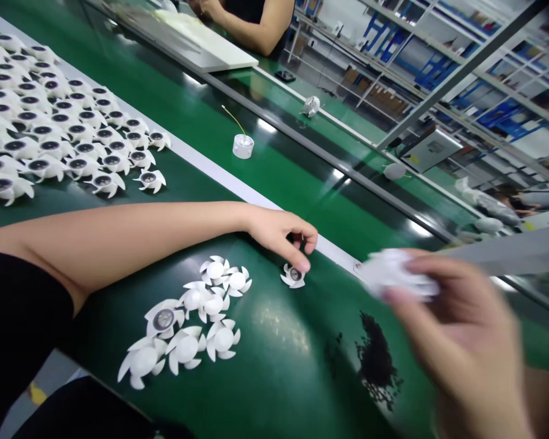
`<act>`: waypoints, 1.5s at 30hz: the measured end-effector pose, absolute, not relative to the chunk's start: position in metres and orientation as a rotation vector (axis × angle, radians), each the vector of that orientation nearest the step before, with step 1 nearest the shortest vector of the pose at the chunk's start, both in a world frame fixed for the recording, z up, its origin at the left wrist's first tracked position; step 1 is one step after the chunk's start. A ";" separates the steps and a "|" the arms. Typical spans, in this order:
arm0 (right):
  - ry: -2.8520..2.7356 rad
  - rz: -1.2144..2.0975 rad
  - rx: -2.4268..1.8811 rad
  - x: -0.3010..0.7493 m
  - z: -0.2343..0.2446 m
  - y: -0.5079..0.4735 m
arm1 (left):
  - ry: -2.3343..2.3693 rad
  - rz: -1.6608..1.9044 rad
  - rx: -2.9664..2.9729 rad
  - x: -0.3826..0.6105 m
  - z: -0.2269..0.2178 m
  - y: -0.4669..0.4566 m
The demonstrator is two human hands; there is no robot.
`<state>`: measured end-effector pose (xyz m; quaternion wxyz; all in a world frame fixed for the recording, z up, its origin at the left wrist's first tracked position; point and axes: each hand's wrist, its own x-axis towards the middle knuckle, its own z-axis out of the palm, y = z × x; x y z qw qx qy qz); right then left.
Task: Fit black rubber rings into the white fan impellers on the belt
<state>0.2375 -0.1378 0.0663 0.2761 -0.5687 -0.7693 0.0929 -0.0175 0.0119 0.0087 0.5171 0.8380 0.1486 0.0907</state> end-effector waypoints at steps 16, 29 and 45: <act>-2.266 0.476 -1.316 0.191 0.016 -0.117 | 0.523 0.038 2.036 -0.011 0.021 0.013; -2.290 0.589 -1.396 0.189 0.017 -0.116 | 0.657 0.041 2.073 -0.009 0.020 0.010; -2.071 -0.061 -1.569 0.226 0.020 -0.106 | 0.717 -0.579 2.270 -0.040 0.074 -0.020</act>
